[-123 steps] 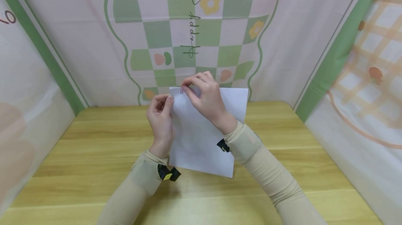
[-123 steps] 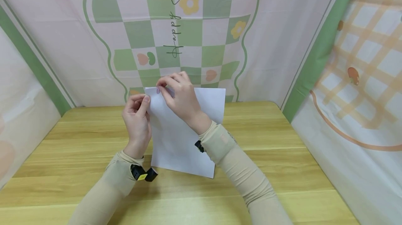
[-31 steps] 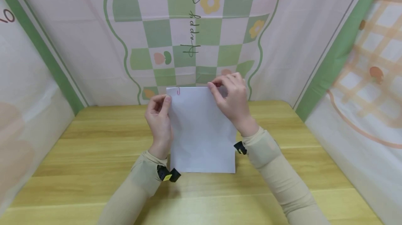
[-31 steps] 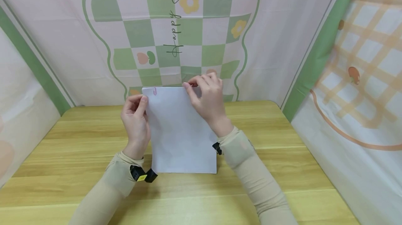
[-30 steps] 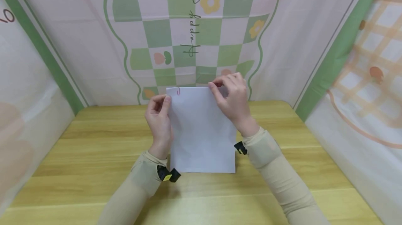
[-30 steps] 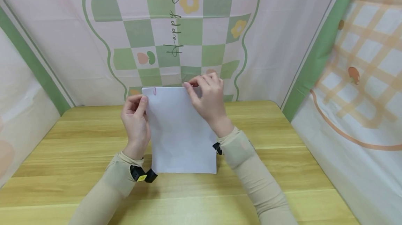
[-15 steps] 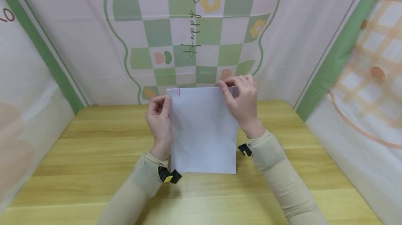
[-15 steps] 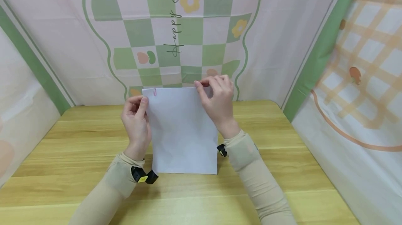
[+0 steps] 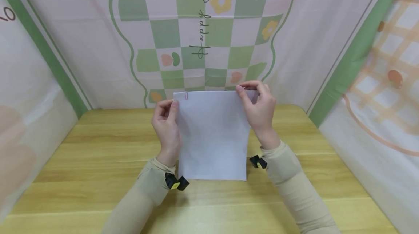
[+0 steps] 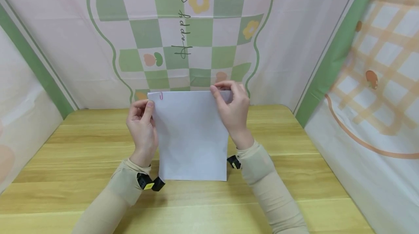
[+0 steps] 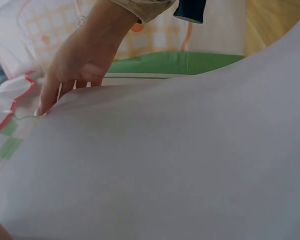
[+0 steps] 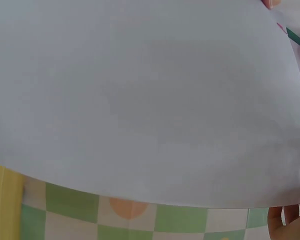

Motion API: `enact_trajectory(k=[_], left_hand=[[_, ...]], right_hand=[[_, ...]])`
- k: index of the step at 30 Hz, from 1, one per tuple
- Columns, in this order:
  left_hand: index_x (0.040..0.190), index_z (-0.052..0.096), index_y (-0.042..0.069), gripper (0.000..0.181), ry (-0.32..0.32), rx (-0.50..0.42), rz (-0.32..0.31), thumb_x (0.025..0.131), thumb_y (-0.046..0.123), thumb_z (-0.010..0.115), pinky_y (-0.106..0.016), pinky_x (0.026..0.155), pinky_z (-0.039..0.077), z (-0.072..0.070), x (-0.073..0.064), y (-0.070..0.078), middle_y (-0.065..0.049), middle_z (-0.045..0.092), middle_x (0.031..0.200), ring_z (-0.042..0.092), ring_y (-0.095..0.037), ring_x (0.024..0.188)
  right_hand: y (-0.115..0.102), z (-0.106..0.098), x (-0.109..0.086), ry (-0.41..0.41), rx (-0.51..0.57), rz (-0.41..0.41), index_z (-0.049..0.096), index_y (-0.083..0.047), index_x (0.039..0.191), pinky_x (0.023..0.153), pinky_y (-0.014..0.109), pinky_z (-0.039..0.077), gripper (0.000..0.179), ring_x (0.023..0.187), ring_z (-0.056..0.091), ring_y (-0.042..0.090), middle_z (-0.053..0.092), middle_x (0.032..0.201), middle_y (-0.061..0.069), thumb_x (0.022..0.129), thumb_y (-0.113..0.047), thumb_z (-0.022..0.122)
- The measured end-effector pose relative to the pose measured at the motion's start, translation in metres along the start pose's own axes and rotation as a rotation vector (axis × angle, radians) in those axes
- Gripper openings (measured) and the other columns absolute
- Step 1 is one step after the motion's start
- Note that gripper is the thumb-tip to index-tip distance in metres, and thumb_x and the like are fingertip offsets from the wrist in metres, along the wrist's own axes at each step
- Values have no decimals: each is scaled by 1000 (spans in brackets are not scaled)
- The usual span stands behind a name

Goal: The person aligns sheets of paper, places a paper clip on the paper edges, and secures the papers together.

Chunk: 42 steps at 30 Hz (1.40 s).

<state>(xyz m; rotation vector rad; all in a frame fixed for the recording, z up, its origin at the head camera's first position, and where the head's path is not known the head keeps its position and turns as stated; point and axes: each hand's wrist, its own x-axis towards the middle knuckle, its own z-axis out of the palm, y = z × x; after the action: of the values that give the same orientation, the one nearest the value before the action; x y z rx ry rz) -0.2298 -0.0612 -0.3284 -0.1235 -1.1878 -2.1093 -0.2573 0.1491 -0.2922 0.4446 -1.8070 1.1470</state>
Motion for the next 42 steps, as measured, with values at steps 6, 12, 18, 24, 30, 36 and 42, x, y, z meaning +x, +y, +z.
enact_trajectory(k=[6, 12, 18, 24, 30, 36, 42], left_hand=[[84, 65, 17, 15, -7, 1, 7, 89, 3, 63, -21, 75, 45, 0, -1, 1, 1, 57, 88, 52, -15, 84], [85, 65, 17, 14, -7, 12, 14, 90, 4, 62, -22, 75, 44, 0, -2, 1, 2, 58, 88, 52, -15, 84], [85, 65, 17, 12, 0, 18, 11, 89, 5, 63, -22, 74, 44, 0, -1, 1, 0, 57, 88, 52, -15, 84], [85, 64, 16, 11, 1, 15, 4, 89, 6, 63, -22, 74, 44, 0, 0, 0, -2, 56, 89, 51, -15, 84], [84, 64, 16, 12, 3, -7, 10, 89, 4, 64, -21, 74, 45, 1, 0, 1, -1, 56, 87, 51, -14, 83], [84, 64, 15, 11, 6, -8, 4, 89, 5, 64, -21, 74, 45, 1, 1, 0, -1, 56, 88, 51, -14, 83], [84, 64, 15, 12, 7, -5, -3, 89, 5, 64, -21, 75, 45, 1, 2, -1, -1, 56, 88, 52, -15, 83]], right_hand=[[-15, -7, -1, -16, 55, 127, 63, 3, 99, 66, 19, 37, 23, 81, 53, 2, 65, 89, 11, 82, -9, 73], [-34, -14, -2, -48, 105, 173, 61, 7, 101, 53, 18, 29, 24, 75, 50, 0, 63, 90, -3, 83, -5, 71], [-33, -17, -5, -76, 162, 206, 60, 7, 103, 49, 17, 27, 25, 68, 47, 3, 65, 94, -6, 83, -5, 70], [-26, -19, -9, -115, 242, 300, 52, 6, 117, 53, 16, 34, 38, 63, 47, 3, 61, 78, -9, 85, -6, 69], [-8, -19, -16, -148, 248, 394, 54, 1, 115, 61, 19, 43, 37, 75, 55, 8, 66, 89, -9, 85, -13, 71], [8, -17, -23, -185, 211, 437, 55, -2, 114, 64, 19, 45, 35, 78, 56, 10, 64, 92, -9, 86, -17, 70], [7, -21, -24, -237, 152, 443, 59, 3, 113, 63, 18, 46, 33, 75, 57, 7, 63, 94, 0, 87, -14, 69]])
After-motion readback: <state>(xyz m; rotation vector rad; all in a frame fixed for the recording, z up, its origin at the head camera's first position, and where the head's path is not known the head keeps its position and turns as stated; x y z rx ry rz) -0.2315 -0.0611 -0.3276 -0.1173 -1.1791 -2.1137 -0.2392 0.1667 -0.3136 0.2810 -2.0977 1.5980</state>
